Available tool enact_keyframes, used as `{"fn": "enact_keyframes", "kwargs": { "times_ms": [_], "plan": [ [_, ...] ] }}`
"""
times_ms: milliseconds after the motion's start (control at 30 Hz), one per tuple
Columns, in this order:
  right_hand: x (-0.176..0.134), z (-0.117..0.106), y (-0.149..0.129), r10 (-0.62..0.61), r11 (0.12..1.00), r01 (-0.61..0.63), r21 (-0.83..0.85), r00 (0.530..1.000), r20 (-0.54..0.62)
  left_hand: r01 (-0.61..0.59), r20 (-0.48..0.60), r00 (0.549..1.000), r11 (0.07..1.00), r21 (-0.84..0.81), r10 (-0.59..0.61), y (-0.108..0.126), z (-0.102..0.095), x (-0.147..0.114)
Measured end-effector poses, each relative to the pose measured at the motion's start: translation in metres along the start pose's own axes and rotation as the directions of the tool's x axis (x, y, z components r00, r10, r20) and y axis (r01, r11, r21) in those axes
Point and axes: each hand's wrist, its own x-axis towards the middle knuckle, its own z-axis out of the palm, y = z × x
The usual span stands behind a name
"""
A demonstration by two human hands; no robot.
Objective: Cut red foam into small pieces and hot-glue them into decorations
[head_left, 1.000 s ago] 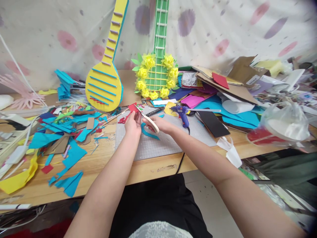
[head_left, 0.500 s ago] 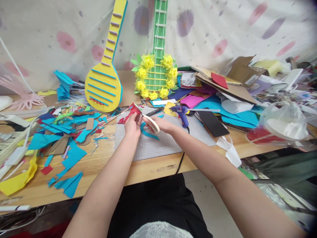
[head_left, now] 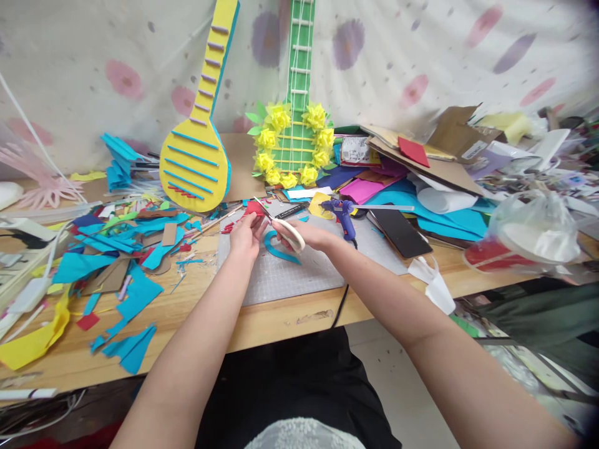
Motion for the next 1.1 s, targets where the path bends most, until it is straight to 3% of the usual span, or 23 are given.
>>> {"fn": "enact_keyframes", "kwargs": {
  "times_ms": [300,400,500,600,667,767,867,933,1000,1100],
  "plan": [
    [0.007,0.001,0.003,-0.053,0.996,0.048,-0.076,0.996,-0.066,0.017,0.017,1.0,1.0,0.022,-0.017,-0.005,-0.001,0.004],
    [0.009,-0.002,0.003,-0.051,0.965,0.01,-0.261,0.987,-0.152,0.012,0.031,0.999,0.999,0.034,-0.013,-0.004,-0.002,0.005],
    [0.011,-0.007,0.003,-0.089,0.768,-0.168,-0.618,0.927,-0.363,0.01,0.024,1.0,0.998,0.064,-0.012,-0.001,-0.007,0.007],
    [0.013,-0.011,0.004,-0.166,0.507,-0.356,-0.785,0.854,-0.494,-0.011,0.034,0.999,0.994,0.106,0.007,0.003,-0.014,0.01],
    [0.015,-0.013,0.005,-0.187,0.433,-0.396,-0.81,0.839,-0.51,-0.036,0.061,0.998,0.991,0.126,0.028,0.004,-0.02,0.011],
    [0.02,-0.015,0.005,-0.262,0.435,-0.375,-0.819,0.818,-0.513,-0.062,0.095,0.994,0.989,0.132,0.05,0.004,-0.027,0.01],
    [0.025,-0.01,0.005,-0.411,0.557,-0.241,-0.795,0.752,-0.516,-0.047,0.112,0.993,0.991,0.128,0.033,0.005,-0.03,0.008],
    [0.03,-0.002,0.006,-0.475,0.719,-0.013,-0.695,0.721,-0.505,-0.006,0.122,0.992,0.993,0.118,-0.008,0.006,-0.029,0.006],
    [0.035,0.01,0.009,-0.482,0.848,0.261,-0.461,0.741,-0.468,0.048,0.13,0.99,0.994,0.098,-0.061,0.009,-0.028,0.003],
    [0.043,0.025,0.014,-0.461,0.876,0.476,-0.074,0.785,-0.413,0.094,0.125,0.987,0.991,0.091,-0.105,0.01,-0.027,-0.001]
  ]
}}
